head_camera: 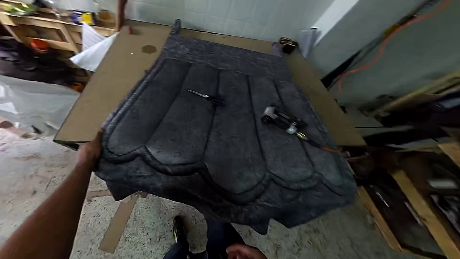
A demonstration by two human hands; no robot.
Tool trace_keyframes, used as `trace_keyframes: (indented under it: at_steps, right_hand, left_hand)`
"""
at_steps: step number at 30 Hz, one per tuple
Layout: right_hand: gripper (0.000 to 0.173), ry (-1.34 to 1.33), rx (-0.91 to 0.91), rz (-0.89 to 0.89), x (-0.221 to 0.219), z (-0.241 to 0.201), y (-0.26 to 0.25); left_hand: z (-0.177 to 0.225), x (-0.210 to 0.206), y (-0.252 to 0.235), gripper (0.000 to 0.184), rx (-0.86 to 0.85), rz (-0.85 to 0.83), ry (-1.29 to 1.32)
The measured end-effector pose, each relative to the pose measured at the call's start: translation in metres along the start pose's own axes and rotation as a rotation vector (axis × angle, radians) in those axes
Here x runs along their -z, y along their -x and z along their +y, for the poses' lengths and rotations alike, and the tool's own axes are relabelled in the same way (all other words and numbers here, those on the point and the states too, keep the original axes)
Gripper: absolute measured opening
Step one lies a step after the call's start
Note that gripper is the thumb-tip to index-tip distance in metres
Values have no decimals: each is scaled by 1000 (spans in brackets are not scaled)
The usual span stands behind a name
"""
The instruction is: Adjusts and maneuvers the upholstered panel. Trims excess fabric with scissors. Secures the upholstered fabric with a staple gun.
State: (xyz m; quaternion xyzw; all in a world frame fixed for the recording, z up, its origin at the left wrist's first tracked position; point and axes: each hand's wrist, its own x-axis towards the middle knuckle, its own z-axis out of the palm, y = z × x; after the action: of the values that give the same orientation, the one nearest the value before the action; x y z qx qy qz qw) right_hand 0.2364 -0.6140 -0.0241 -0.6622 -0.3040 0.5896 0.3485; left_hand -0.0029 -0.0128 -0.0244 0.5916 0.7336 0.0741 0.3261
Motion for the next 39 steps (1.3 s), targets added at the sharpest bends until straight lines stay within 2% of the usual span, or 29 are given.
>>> trace_keyframes:
  at_steps: [2,5,7,9,11,14,16,18,21,23,24,26,27,28,30,32,34,36,38,39]
  right_hand:
    - [49,-246,-104,256,-22,44,-25]
    - [63,-614,-53,523,-49,56,-84]
    - [55,-778,50,559,-66,57,-117]
    - [45,-870,157,497,-77,50,-128]
    - [32,-897,233,430,-89,26,-120]
    - [27,-882,284,442,-104,-18,-70]
    - [20,-713,414,467,-96,-59,-49]
    - [20,-504,540,475,-67,-104,-51]
    - [31,-420,353,625,-20,-163,-89]
    - [37,-382,281,644,7,-179,-126]
    - [37,-370,269,633,15,-179,-140]
    - [37,-344,280,606,20,-175,-149]
    - [37,-324,307,601,17,-174,-145]
    - [36,-297,341,599,10,-173,-135]
    - [36,-257,423,611,-13,-167,-104]
    - [35,-258,491,638,-50,-152,-69]
    - [29,-348,520,630,-90,-120,-41]
    - [32,-495,467,610,-126,-75,-27]
    - [33,-624,352,596,-155,-35,-25]
    - [32,-667,292,589,-165,-19,-26]
  left_hand:
    - [-8,-4,-4,110,-35,11,-9]
    - [-12,-3,-5,109,-38,28,12]
    - [-11,-4,-3,110,-52,28,-6]
    - [-12,-5,-2,109,-56,25,-29]
    - [-10,-5,-8,107,-60,33,-30]
    - [-17,-9,-15,111,-38,26,-9]
    - [-23,-8,-24,114,-34,31,-30]
    - [-25,-9,-28,114,-63,11,-98]
    - [-30,-12,-36,110,-122,-3,-143]
    - [-32,-14,-46,105,-184,7,-157]
    - [-33,-13,-45,96,-226,5,-175]
    - [-31,-9,-21,65,-308,-8,-234]
    - [-24,-3,7,54,-288,-22,-258]
    - [-8,7,46,45,-180,-98,-252]
    - [4,16,98,37,-131,-124,-162]
    - [3,19,114,35,-172,-136,-80]
    - [4,25,111,39,-229,-152,-127]
    - [1,25,93,44,-270,-136,-201]
    - [-13,16,42,45,-352,-114,-306]
    - [-26,5,6,46,-427,-35,-328]
